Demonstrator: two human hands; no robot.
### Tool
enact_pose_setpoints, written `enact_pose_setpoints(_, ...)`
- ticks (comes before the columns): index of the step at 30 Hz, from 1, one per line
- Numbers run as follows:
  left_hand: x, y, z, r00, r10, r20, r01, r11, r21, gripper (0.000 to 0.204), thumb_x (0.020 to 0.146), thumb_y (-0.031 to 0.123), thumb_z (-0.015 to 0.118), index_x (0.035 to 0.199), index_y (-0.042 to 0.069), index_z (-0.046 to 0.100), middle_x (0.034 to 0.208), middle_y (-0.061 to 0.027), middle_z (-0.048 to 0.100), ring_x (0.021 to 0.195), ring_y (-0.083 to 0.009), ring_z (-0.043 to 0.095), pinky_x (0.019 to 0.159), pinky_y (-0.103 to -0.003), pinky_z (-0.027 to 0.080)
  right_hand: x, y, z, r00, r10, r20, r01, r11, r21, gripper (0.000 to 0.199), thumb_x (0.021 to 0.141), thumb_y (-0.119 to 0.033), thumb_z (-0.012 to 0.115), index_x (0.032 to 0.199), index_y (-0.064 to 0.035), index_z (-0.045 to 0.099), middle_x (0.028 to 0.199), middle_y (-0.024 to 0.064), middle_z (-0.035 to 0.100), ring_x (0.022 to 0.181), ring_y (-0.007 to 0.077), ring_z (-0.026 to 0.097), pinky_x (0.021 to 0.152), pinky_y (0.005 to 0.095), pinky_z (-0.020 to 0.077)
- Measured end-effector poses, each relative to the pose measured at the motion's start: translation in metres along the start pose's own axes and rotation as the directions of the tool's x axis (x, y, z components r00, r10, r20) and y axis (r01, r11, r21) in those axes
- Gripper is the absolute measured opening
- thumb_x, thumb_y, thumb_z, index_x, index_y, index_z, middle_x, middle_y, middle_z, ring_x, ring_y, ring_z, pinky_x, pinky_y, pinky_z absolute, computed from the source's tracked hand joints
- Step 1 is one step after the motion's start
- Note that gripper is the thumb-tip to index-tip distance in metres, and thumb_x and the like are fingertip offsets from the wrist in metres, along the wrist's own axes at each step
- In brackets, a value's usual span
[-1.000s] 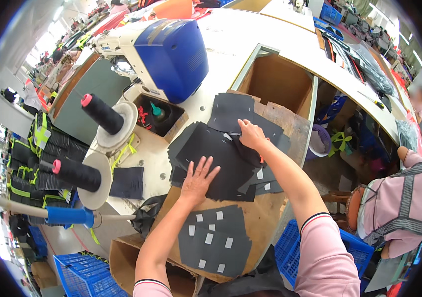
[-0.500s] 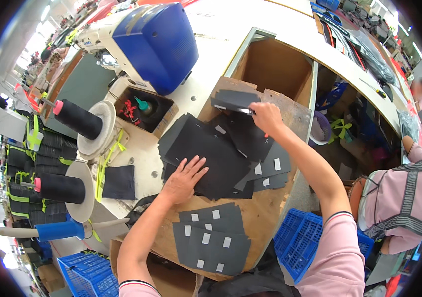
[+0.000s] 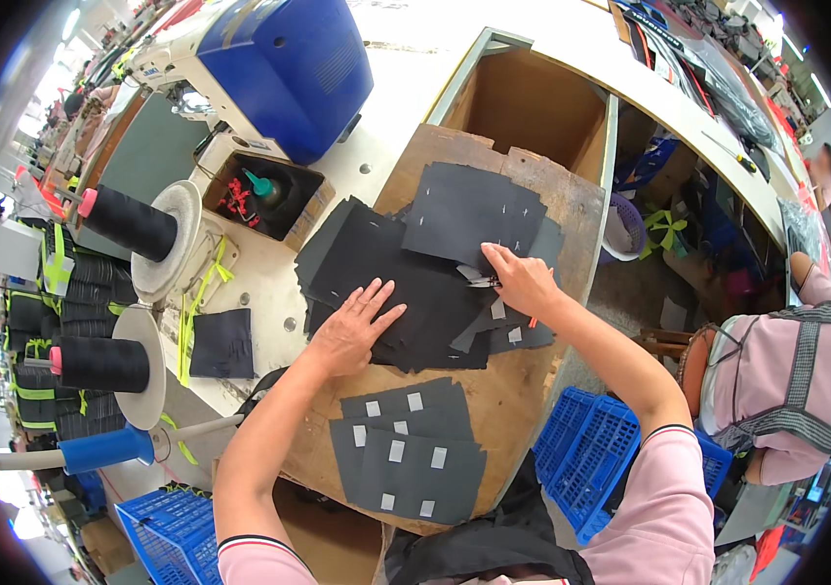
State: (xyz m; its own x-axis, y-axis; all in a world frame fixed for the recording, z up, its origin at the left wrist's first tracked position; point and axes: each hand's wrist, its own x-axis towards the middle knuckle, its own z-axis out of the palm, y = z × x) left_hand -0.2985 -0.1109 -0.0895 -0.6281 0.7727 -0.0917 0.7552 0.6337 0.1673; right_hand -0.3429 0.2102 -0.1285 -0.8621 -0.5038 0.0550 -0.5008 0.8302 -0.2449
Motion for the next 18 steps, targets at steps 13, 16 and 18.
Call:
enact_pose_setpoints(13, -0.01, -0.007, 0.007, 0.998, 0.014, -0.068, -0.018, 0.998, -0.056, 0.068, 0.068, 0.0, 0.053, 0.134, 0.001, 0.039, 0.146, -0.0168, 0.028, 0.137, -0.0317, 0.026, 0.111, -0.044, 0.023, 0.04, 0.015, -0.11, 0.821, 0.431, -0.375, -0.247, 0.859, 0.448, 0.016, 0.076, -0.018, 0.065, 0.089, -0.008, 0.067, 0.066, 0.0162, 0.06, 0.06, 0.0334, 0.059, 0.057, 0.037, 0.0455)
enact_pose_setpoints(16, -0.011, -0.013, 0.008, 0.995, 0.034, -0.092, -0.031, 0.999, 0.035, 0.063, 0.071, 0.0, 0.051, 0.133, 0.001, 0.041, 0.145, -0.0143, 0.031, 0.136, -0.0285, 0.029, 0.111, -0.042, 0.024, 0.037, -0.005, -0.122, 0.83, 0.431, -0.353, -0.232, 0.844, 0.484, 0.017, 0.077, -0.017, 0.065, 0.09, -0.0065, 0.067, 0.063, 0.0159, 0.059, 0.055, 0.031, 0.057, 0.055, 0.035, 0.0445)
enact_pose_setpoints(18, -0.011, -0.017, 0.01, 0.994, 0.047, -0.102, -0.039, 0.996, 0.084, 0.06, 0.073, 0.0, 0.051, 0.132, 0.002, 0.042, 0.144, -0.0134, 0.033, 0.135, -0.0271, 0.03, 0.111, -0.041, 0.025, 0.029, -0.014, -0.119, 0.847, 0.431, -0.312, -0.264, 0.85, 0.457, 0.018, 0.077, -0.016, 0.065, 0.092, -0.0055, 0.067, 0.064, 0.0153, 0.06, 0.054, 0.0295, 0.057, 0.055, 0.0342, 0.0446)
